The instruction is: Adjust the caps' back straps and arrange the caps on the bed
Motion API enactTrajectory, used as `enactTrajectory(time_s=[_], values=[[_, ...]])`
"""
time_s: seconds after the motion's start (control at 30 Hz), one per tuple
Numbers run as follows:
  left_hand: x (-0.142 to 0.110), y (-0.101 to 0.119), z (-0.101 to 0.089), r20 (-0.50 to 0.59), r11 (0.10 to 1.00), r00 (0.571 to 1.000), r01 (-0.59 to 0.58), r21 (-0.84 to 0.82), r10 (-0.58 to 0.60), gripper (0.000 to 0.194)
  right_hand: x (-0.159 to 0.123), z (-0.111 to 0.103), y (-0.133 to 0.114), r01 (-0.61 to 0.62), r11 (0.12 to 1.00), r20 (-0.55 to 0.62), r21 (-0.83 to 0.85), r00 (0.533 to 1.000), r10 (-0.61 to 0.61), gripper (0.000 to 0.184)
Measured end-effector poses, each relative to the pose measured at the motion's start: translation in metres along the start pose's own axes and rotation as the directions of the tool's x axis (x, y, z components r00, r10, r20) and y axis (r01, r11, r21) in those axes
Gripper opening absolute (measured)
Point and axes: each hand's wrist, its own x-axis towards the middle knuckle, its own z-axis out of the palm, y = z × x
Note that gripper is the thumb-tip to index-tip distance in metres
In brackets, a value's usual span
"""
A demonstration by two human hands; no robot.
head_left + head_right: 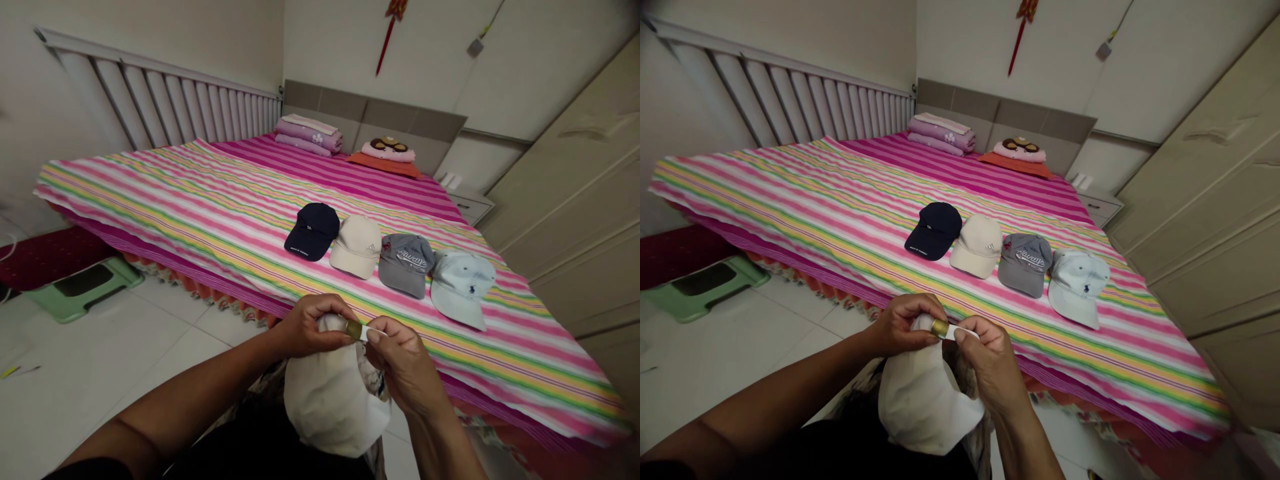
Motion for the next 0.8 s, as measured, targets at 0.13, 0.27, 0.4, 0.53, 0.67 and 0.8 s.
enactTrajectory(time_s=[0.13, 0.27, 0.4, 0.53, 0.67, 0.8], values=[[0.000, -0.001, 0.001, -0.017, 0.997, 0.999, -0.027, 0.072, 0.029, 0.020, -0.003, 0.007, 0.000, -0.010, 1.000, -0.017, 0.029, 1.000, 0.011, 0.028], [-0.001, -0.002, 0.002, -0.011, 0.998, 0.999, -0.030, 0.058, 0.031, 0.020, -0.002, 0.014, 0.002, -0.004, 0.998, 0.009, 0.059, 1.000, 0.003, 0.027], [-0.002, -0.001, 0.001, -0.042, 0.999, 0.999, -0.011, 0.038, 0.013, 0.020, -0.002, 0.010, -0.001, 0.056, 0.998, 0.001, 0.025, 0.998, -0.056, 0.023], [-0.002, -0.002, -0.001, -0.069, 1.000, 0.998, 0.000, 0.001, 0.000, 0.019, -0.002, 0.000, -0.006, 0.079, 0.987, 0.008, -0.141, 0.997, -0.078, 0.021], [-0.002, -0.002, -0.001, -0.036, 0.999, 0.999, 0.026, -0.034, -0.027, 0.018, -0.002, 0.003, -0.007, 0.076, 0.980, 0.036, -0.186, 0.997, -0.070, 0.022], [-0.002, 0.001, -0.001, -0.007, 0.997, 0.998, 0.058, -0.054, -0.058, 0.018, -0.002, 0.008, -0.008, 0.089, 0.984, 0.069, -0.153, 0.994, -0.079, 0.020]])
